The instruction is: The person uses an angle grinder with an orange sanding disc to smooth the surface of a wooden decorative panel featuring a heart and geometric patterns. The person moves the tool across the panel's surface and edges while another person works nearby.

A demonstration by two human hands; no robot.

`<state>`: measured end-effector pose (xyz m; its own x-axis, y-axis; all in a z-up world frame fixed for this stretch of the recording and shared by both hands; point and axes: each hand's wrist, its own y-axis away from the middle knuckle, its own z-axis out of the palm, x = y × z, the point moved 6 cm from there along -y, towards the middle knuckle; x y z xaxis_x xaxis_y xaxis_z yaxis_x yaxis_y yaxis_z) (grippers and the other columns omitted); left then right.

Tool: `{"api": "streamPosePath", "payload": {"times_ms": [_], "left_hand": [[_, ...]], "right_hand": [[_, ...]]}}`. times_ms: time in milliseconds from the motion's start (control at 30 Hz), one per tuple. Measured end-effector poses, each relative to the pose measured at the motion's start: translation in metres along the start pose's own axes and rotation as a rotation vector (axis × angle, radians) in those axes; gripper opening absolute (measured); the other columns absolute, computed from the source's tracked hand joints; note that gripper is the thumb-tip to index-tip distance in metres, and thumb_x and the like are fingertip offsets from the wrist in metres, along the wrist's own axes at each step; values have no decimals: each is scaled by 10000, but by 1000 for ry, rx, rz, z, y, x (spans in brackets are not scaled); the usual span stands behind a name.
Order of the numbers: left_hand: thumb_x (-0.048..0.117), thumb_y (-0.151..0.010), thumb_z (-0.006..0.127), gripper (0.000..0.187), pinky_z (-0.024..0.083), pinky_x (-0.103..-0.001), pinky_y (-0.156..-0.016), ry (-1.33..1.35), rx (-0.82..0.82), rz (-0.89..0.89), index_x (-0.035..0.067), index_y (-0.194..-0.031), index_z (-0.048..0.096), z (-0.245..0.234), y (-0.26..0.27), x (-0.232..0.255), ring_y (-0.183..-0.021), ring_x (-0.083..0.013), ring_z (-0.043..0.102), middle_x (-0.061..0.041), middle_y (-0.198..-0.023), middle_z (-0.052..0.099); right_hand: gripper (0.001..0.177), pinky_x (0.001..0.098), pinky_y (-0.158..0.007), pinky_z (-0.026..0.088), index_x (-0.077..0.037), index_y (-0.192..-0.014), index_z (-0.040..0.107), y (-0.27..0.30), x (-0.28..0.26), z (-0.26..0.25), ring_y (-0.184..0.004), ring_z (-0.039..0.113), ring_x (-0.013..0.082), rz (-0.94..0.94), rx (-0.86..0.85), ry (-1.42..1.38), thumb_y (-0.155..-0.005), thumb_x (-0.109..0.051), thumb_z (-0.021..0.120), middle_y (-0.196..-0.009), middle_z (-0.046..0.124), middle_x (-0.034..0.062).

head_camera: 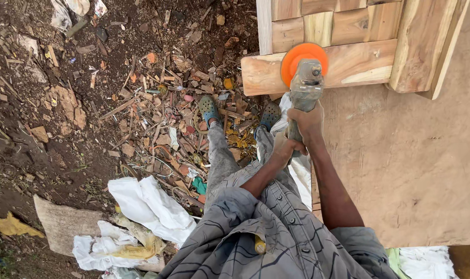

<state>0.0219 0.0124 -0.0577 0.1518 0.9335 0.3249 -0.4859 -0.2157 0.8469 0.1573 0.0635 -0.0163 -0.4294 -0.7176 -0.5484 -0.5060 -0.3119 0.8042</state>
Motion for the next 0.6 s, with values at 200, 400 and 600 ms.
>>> {"api": "streamPosePath", "payload": {"times_ms": [200,400,600], "left_hand": [[151,-750,603,242,548,-311,-824,191,38,-95,-39,-845,719,-100,-3,-57,-841,-227,695,-132,-900,736],[143,-762,587,253,526,-311,-885,262,72,-88,-48,-842,731,-110,4,-72,-902,-213,687,-122,-918,741],[-64,-554,710,362,561,-314,-629,36,-19,-65,2,-907,668,4,0,-26,-679,-200,671,-68,-818,698]], "right_hand": [[650,434,-831,559,-70,-1211,625,17,-32,97,-945,739,356,-155,-134,415,-617,-266,802,-999,762,168],[758,475,-831,519,-97,-1295,590,23,-26,104,-975,692,395,-92,-134,553,-602,-279,837,-1028,743,180],[434,309,-713,564,-20,-1091,685,10,-13,-5,-791,683,161,-78,39,127,-670,-97,756,-931,723,68]]}}
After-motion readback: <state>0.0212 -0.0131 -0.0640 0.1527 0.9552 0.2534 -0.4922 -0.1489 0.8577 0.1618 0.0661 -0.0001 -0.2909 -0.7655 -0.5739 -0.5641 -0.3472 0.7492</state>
